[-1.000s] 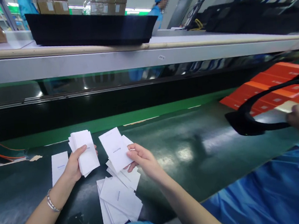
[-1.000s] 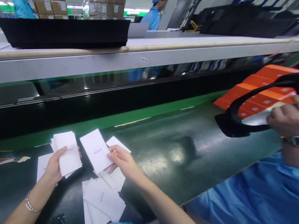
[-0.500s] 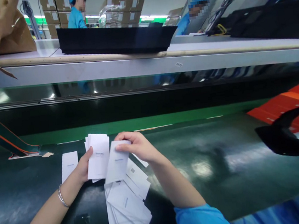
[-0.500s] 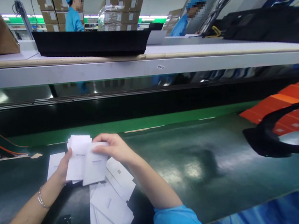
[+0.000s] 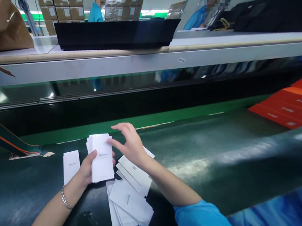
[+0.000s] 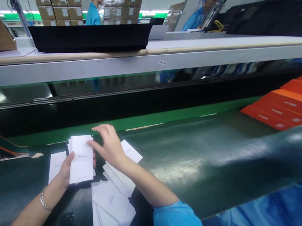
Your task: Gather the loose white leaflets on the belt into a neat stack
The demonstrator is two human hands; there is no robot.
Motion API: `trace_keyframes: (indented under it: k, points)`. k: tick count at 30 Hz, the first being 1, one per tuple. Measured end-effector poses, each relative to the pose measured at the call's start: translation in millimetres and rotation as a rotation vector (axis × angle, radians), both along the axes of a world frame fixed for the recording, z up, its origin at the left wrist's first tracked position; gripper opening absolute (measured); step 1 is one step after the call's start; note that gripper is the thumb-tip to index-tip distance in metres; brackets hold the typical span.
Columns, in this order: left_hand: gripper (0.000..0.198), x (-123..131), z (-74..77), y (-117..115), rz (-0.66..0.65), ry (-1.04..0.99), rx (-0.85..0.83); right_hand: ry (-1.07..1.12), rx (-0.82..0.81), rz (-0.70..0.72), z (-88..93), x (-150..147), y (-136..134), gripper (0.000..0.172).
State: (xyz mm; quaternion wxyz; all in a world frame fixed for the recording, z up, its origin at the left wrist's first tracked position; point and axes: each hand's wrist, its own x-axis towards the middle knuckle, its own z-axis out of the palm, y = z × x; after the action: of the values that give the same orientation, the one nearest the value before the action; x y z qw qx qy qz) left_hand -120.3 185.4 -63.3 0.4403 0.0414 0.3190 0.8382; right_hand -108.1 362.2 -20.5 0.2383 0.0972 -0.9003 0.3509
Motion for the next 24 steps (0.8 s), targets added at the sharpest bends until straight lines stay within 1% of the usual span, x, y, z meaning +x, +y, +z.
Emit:
trace_keyframes:
  k: [1, 2, 4, 5, 6, 7, 9, 11, 13, 14, 15, 16, 17, 18, 20, 21, 22, 24]
  points:
    - [0.063, -1, 2.4, -1, 0.043, -0.018, -0.012, -0.104, 0.036, -0.045, -5.6, 7, 9, 0.038]
    - [0.063, -1, 5.3, -2, 0.087, -0.033, -0.028, -0.260, 0.110, -0.076, -12.5, 16, 17, 0.040]
    - [0.061, -3, 11.6, -4, 0.170, -0.044, -0.058, -0.616, 0.335, -0.115, -30.0, 38, 30, 0.043]
    - [0.059, -4, 14.6, -5, 0.209, -0.043, -0.068, -0.756, 0.444, -0.135, -40.1, 50, 34, 0.043]
    - [0.058, -5, 17.2, -6, 0.243, -0.048, -0.079, -0.846, 0.518, -0.155, -50.5, 62, 35, 0.044]
    - [0.057, -6, 19.4, -6, 0.269, -0.057, -0.093, -0.893, 0.545, -0.175, -60.5, 73, 35, 0.044]
    - [0.057, -6, 21.7, -6, 0.303, -0.078, -0.122, -0.893, 0.506, -0.189, -77.0, 87, 34, 0.044]
    - [0.056, -5, 21.8, -5, 0.314, -0.074, -0.144, -0.856, 0.443, -0.186, -85.6, 92, 34, 0.042]
    - [0.055, -4, 20.8, -4, 0.309, -0.048, -0.150, -0.858, 0.403, -0.214, -85.2, 90, 40, 0.035]
    - [0.053, -3, 20.3, -4, 0.304, -0.039, -0.155, -0.859, 0.401, -0.241, -82.3, 87, 45, 0.033]
    - [0.052, -3, 20.0, -4, 0.299, -0.034, -0.160, -0.846, 0.366, -0.278, -78.0, 85, 50, 0.034]
    - [0.052, -2, 20.0, -4, 0.296, -0.033, -0.168, -0.816, 0.266, -0.304, -73.0, 83, 55, 0.035]
    - [0.051, -2, 20.2, -4, 0.295, -0.032, -0.175, -0.771, 0.093, -0.309, -67.5, 81, 60, 0.037]
    - [0.050, -2, 20.6, -4, 0.297, -0.030, -0.179, -0.717, -0.138, -0.289, -61.9, 81, 62, 0.038]
    - [0.048, -2, 21.2, -4, 0.299, -0.029, -0.179, -0.633, -0.634, -0.170, -51.4, 82, 63, 0.044]
    - [0.047, -2, 21.3, -4, 0.295, -0.032, -0.178, -0.621, -0.813, -0.098, -46.7, 83, 62, 0.047]
    - [0.046, -2, 21.1, -4, 0.290, -0.040, -0.177, -0.631, -0.906, -0.027, -42.4, 84, 60, 0.049]
    - [0.045, -2, 19.8, -4, 0.283, -0.064, -0.179, -0.659, -0.963, 0.084, -34.1, 85, 55, 0.049]
